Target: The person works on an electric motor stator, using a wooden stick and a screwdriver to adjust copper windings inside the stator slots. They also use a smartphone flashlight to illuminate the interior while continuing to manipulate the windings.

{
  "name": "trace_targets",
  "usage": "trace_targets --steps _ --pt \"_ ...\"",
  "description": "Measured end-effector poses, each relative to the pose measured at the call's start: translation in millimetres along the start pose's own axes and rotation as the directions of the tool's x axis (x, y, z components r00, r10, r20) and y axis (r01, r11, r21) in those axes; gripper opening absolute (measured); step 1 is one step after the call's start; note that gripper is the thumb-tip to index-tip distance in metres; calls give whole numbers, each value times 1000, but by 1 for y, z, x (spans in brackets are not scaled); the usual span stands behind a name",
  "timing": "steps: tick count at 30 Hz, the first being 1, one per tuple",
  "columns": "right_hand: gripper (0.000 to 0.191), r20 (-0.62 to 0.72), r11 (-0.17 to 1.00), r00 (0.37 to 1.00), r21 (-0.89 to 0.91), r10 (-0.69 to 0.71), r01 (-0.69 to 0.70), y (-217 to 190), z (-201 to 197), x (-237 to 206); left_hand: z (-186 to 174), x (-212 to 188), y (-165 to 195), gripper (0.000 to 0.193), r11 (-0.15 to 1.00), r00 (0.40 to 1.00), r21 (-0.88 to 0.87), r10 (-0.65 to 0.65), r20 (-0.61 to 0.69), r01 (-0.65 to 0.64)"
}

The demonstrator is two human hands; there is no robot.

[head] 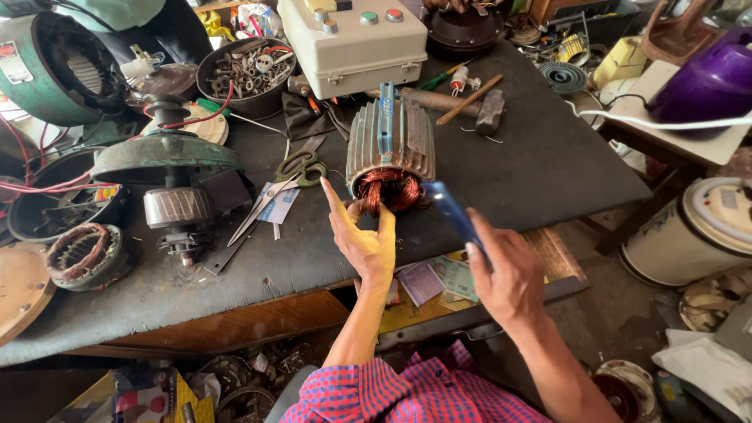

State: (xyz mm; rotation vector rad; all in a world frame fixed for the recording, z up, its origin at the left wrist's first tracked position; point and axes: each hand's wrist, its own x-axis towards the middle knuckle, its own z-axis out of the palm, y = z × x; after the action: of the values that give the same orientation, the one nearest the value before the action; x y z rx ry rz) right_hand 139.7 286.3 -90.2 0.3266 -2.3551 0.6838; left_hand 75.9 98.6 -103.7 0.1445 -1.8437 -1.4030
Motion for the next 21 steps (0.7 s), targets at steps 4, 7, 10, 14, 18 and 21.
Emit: trace_targets --steps 4,7,10,14,18,21 --pt "43 -91 990 986 -57 -138 133 -12 -8 -4 1 -1 -4 97 998 1000 -70 -9 2 9" --pt "44 -132 986 978 -79 -158 149 -10 -7 -3 0 -1 -4 97 993 999 -117 -33 19 35" --pt "44 -138 989 984 -114 -109 94 1 -7 -4 -3 -1 -3 97 986 997 -156 -56 52 64" --pt "48 -124 984 991 -177 -58 35 20 -10 -4 -7 -3 -1 101 950 988 -291 -81 130 116" --pt "46 -103 974 993 -225 -53 29 32 -4 12 -10 1 -2 101 909 980 -404 -24 198 104" --pt "47 -93 960 988 -262 -127 99 35 5 29 -12 4 -3 102 930 975 -346 -53 214 127"
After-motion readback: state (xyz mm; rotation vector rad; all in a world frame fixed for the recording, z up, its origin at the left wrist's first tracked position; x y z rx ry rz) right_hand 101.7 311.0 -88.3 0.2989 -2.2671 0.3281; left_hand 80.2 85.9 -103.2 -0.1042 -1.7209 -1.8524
